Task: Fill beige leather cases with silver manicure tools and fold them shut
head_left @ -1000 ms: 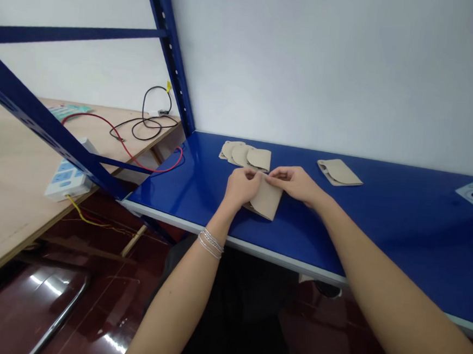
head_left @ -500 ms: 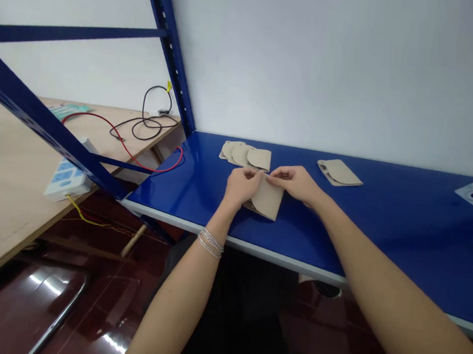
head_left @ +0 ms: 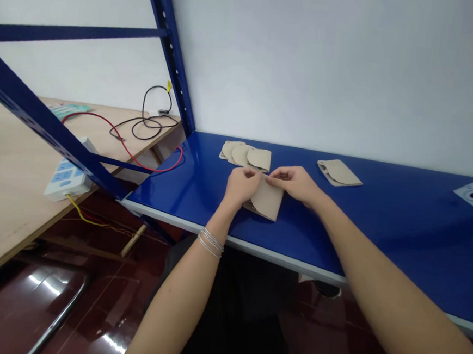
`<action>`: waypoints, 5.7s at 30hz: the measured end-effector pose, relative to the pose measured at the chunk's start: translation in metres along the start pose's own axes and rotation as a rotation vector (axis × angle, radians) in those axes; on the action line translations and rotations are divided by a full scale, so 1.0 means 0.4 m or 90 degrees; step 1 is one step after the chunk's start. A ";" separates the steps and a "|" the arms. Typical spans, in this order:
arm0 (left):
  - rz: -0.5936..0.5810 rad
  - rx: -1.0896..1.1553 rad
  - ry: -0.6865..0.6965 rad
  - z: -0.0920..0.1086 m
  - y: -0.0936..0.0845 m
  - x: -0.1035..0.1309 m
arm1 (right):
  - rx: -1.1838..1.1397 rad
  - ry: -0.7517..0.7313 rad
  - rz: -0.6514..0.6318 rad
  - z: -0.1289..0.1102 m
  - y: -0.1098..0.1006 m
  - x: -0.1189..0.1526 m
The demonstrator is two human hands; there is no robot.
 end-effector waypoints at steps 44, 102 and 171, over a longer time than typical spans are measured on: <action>-0.028 0.088 -0.045 0.005 0.002 0.009 | -0.012 0.018 0.004 -0.003 -0.002 0.004; -0.023 0.108 -0.057 0.003 0.001 0.010 | -0.014 -0.004 -0.020 -0.013 0.000 0.009; -0.024 0.035 -0.032 -0.011 0.001 0.005 | 0.008 0.019 -0.022 0.004 0.001 -0.002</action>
Point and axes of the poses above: each hand's wrist, its own x-axis away from the middle knuckle, its own y-axis out of the palm, z = x × y, the point moved 4 cm from there along -x, towards the middle knuckle, and after that the axes turned 3 degrees about -x, right-handed, at the moved point
